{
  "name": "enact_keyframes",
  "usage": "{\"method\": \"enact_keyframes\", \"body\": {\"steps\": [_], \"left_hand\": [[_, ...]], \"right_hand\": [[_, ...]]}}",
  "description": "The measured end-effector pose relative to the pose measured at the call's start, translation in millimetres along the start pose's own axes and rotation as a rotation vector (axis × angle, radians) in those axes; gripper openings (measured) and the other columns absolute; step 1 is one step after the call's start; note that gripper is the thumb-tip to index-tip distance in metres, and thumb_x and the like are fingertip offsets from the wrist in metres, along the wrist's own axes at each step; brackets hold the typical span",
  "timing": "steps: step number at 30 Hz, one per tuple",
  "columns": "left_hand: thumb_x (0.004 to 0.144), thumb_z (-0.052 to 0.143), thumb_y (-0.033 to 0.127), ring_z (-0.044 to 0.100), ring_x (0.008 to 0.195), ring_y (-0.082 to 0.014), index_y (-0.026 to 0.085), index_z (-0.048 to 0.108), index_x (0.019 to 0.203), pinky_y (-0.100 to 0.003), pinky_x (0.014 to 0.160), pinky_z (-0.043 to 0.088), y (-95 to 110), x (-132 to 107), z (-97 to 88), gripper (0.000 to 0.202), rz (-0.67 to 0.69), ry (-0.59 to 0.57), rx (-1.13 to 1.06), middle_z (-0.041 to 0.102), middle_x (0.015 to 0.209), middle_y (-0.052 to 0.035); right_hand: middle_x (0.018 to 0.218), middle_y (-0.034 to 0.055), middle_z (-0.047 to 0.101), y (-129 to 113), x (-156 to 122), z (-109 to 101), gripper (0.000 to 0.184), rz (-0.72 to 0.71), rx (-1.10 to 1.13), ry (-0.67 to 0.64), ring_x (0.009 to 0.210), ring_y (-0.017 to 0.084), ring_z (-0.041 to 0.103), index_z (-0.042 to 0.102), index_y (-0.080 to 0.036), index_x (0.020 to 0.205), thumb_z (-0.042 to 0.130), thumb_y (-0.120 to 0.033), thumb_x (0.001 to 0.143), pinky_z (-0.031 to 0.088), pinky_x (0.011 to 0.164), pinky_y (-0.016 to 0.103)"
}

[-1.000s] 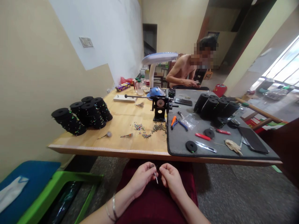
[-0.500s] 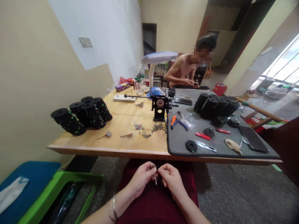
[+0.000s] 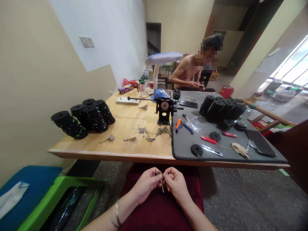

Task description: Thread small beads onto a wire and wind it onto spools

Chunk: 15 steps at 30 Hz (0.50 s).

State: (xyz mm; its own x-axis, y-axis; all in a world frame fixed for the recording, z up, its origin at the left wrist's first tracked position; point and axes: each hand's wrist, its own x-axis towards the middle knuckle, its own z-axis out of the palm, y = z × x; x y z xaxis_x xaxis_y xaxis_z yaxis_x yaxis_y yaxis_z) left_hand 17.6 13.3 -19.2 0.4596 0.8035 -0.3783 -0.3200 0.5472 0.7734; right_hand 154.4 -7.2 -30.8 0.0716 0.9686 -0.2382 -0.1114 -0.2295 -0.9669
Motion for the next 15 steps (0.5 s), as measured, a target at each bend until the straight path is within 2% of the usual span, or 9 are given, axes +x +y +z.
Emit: {"method": "enact_keyframes", "body": {"steps": [4,8,15], "left_hand": [[0.067,0.076,0.026,0.058,0.063,-0.0115,0.013,0.057,0.071,-0.022,0.059,0.044,1.1,-0.2,0.6,0.023,-0.02,0.01,-0.023,0.061,0.068,-0.0021],[0.068,0.075,0.024,0.058,0.064,-0.0111,0.013,0.057,0.073,-0.022,0.059,0.045,0.8,-0.2,0.9,0.022,0.007,0.037,-0.007,0.061,0.069,-0.001],[0.066,0.076,0.024,0.058,0.06,-0.0105,0.013,0.057,0.072,-0.02,0.056,0.042,1.2,2.6,1.5,0.022,0.008,0.052,0.05,0.061,0.064,-0.0005]], "right_hand": [[0.042,-0.0051,0.055,0.7,0.9,-0.1,0.023,0.023,0.004,0.009,0.029,0.004,0.033,0.049,-0.018,0.064,0.063,-0.036,0.068,0.023,0.032,0.016],[0.037,-0.0087,0.047,4.3,1.6,-1.5,0.024,0.02,-0.013,0.011,0.029,0.004,0.031,0.049,-0.018,0.063,0.063,-0.036,0.069,0.022,0.033,0.016],[0.035,-0.0094,0.044,5.0,2.3,-5.4,0.031,0.015,0.0,-0.002,0.03,0.004,0.03,0.054,-0.016,0.068,0.064,-0.045,0.07,0.021,0.035,0.017]]}}
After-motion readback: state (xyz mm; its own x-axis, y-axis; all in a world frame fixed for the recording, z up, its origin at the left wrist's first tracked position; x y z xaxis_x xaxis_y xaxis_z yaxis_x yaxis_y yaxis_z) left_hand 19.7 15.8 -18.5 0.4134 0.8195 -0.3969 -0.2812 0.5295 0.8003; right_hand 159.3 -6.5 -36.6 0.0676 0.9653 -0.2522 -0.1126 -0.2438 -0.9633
